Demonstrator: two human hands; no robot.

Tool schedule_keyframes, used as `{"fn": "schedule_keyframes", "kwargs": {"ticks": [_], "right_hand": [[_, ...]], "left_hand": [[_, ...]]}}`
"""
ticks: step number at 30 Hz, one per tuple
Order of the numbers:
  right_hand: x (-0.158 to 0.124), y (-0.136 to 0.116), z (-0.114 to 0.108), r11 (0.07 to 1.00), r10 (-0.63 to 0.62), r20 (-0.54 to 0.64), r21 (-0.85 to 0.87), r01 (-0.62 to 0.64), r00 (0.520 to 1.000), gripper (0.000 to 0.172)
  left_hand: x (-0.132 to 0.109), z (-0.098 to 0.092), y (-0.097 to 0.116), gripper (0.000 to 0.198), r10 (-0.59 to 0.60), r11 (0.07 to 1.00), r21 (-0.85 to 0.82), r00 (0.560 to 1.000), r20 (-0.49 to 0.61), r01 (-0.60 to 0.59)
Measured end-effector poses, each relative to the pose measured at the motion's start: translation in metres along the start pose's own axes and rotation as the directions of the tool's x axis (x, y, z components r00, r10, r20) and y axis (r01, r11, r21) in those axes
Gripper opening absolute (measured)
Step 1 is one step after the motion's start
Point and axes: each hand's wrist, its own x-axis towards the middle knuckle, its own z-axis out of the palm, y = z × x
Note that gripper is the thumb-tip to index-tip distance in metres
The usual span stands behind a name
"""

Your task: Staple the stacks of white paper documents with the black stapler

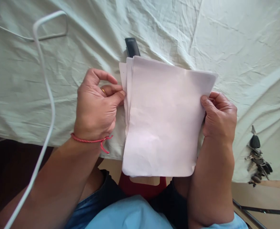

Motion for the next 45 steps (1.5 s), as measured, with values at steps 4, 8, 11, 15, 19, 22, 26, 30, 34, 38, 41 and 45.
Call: {"fn": "schedule_keyframes", "kwargs": {"ticks": [4,8,11,15,19,22,26,30,34,38,41,45], "right_hand": [[-0.001,0.0,0.002,1.0,-0.007,0.01,-0.024,0.008,1.0,0.022],[0.0,0.0,0.002,1.0,-0.009,0.0,-0.008,0.009,1.0,0.019],[0.002,0.001,0.001,1.0,-0.008,-0.002,-0.009,0.008,1.0,0.02],[0.005,0.003,-0.001,1.0,-0.01,0.003,-0.023,0.01,1.0,0.024],[0.006,0.004,-0.001,1.0,-0.004,0.005,-0.024,0.004,1.0,0.024],[0.005,0.003,-0.001,1.0,0.0,0.014,-0.023,0.0,1.0,0.023],[0.003,0.001,-0.001,1.0,0.008,0.032,-0.03,-0.007,0.999,0.024],[0.002,-0.001,-0.002,0.998,0.01,0.019,-0.059,-0.009,1.0,0.025],[0.003,-0.003,-0.004,0.996,0.014,0.003,-0.088,-0.014,1.0,0.027],[0.004,-0.003,-0.006,0.995,0.006,0.015,-0.099,-0.005,1.0,0.027],[0.004,-0.002,-0.006,0.995,0.005,0.021,-0.103,-0.002,1.0,0.027],[0.005,-0.001,-0.006,0.994,0.0,0.018,-0.109,0.002,1.0,0.027]], "left_hand": [[0.002,-0.002,-0.001,0.02,0.009,0.999,0.042,1.0,-0.013,-0.008],[0.004,0.0,0.006,0.024,-0.135,0.988,-0.081,0.99,-0.035,0.132],[0.005,0.001,0.009,0.028,-0.19,0.967,-0.175,0.982,-0.011,0.185],[0.007,0.001,0.008,0.027,-0.175,0.951,-0.26,0.984,-0.008,0.167],[0.004,0.003,0.006,0.028,-0.131,0.968,-0.218,0.991,-0.005,0.127],[0.003,0.004,0.004,0.028,-0.09,0.986,-0.139,0.996,-0.011,0.088],[0.004,0.003,0.001,0.026,-0.074,0.995,-0.076,0.996,-0.041,0.071],[0.006,0.002,0.002,0.027,-0.139,0.986,-0.102,0.989,-0.058,0.133],[0.005,0.002,0.006,0.03,-0.181,0.974,-0.146,0.982,-0.047,0.173],[0.003,0.001,0.009,0.034,-0.22,0.962,-0.172,0.975,-0.018,0.214],[0.003,-0.001,0.011,0.033,-0.227,0.959,-0.173,0.974,0.003,0.224],[0.004,-0.003,0.011,0.03,-0.234,0.952,-0.194,0.972,0.03,0.235]]}}
